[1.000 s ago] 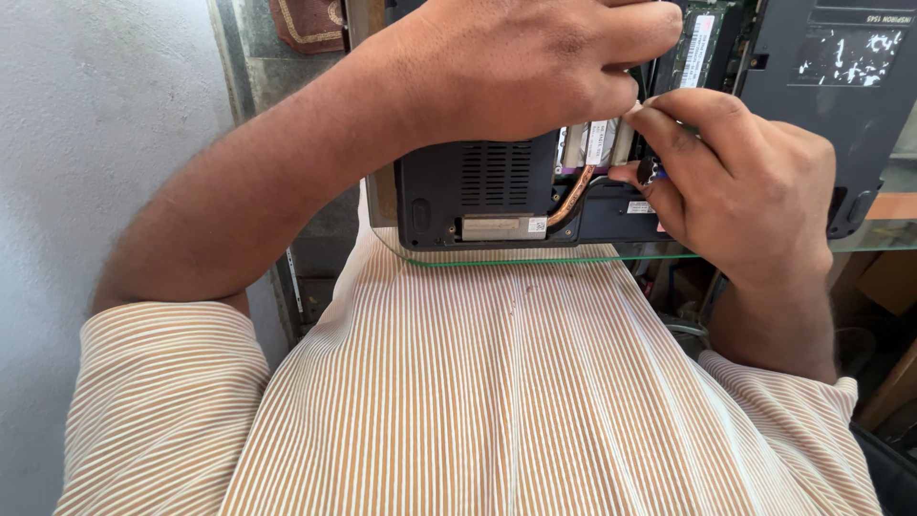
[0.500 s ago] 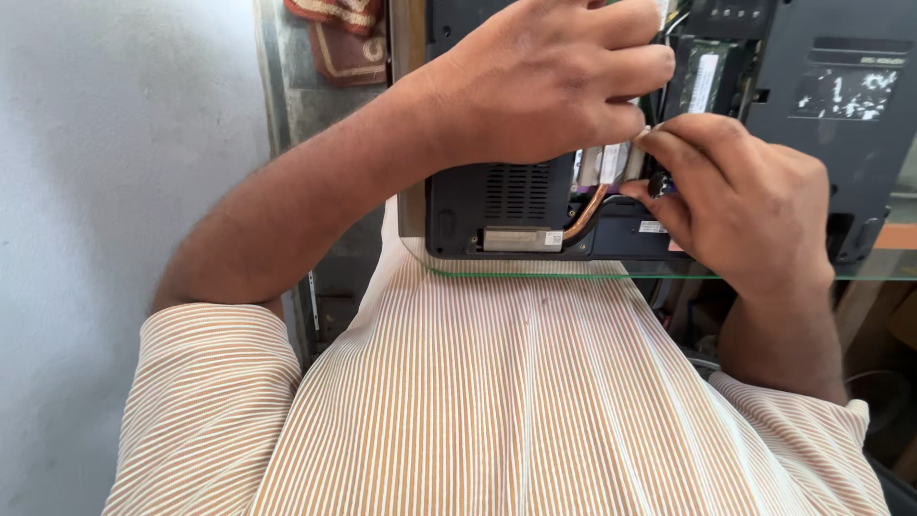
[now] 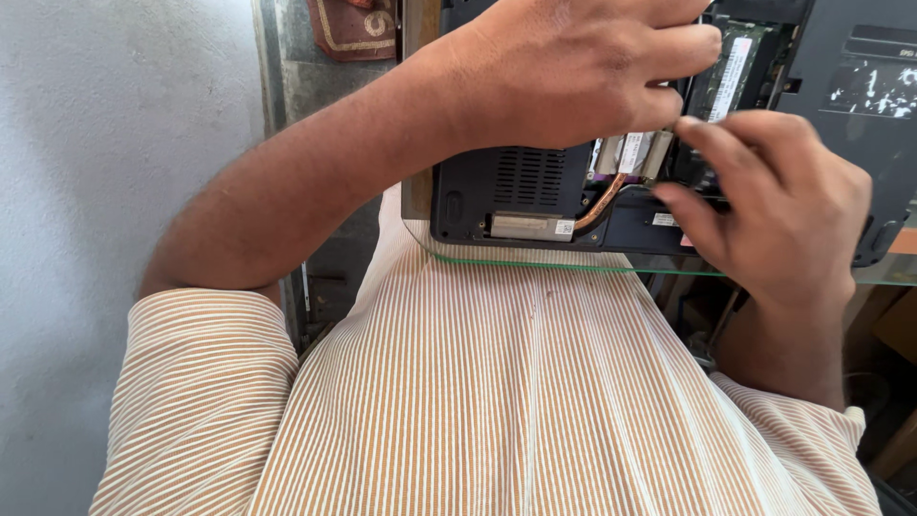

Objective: The person uses a blue screwdriver to remove screws from the back of a laptop and then uses tweezers to remove small screws from the battery compartment. The person removes the battery and places it aside.

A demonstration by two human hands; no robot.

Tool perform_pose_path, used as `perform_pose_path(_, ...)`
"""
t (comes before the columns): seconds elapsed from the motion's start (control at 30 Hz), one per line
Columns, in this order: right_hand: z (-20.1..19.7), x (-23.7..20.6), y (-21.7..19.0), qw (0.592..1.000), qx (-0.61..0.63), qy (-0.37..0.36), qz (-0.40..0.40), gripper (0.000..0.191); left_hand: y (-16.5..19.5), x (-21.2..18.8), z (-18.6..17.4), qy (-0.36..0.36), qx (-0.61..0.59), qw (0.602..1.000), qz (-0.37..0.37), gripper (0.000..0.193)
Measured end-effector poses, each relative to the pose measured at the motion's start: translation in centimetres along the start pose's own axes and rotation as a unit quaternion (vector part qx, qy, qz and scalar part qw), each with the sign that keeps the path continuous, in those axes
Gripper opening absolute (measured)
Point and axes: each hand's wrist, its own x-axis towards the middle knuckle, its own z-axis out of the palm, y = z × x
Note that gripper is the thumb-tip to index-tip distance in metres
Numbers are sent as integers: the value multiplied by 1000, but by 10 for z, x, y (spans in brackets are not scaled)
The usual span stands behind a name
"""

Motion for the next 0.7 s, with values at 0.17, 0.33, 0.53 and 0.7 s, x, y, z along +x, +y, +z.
perform_pose_path(0.17,-26,-2,-23,976,200,15,84,25,-5,-2,2,-24,-33,999,0,16)
perform_pose_path(0.33,-40,11,-16,912,348,8,-216,29,-6,-2,3,-28,-54,998,-7,20)
perform_pose_path(0.53,4,-15,-62,908,339,123,-211,25,-11,1,-2,9,-8,1000,18,23)
perform_pose_path(0.7,19,4,-104,917,286,232,-154,37,-16,3,-10,-32,-21,998,53,21)
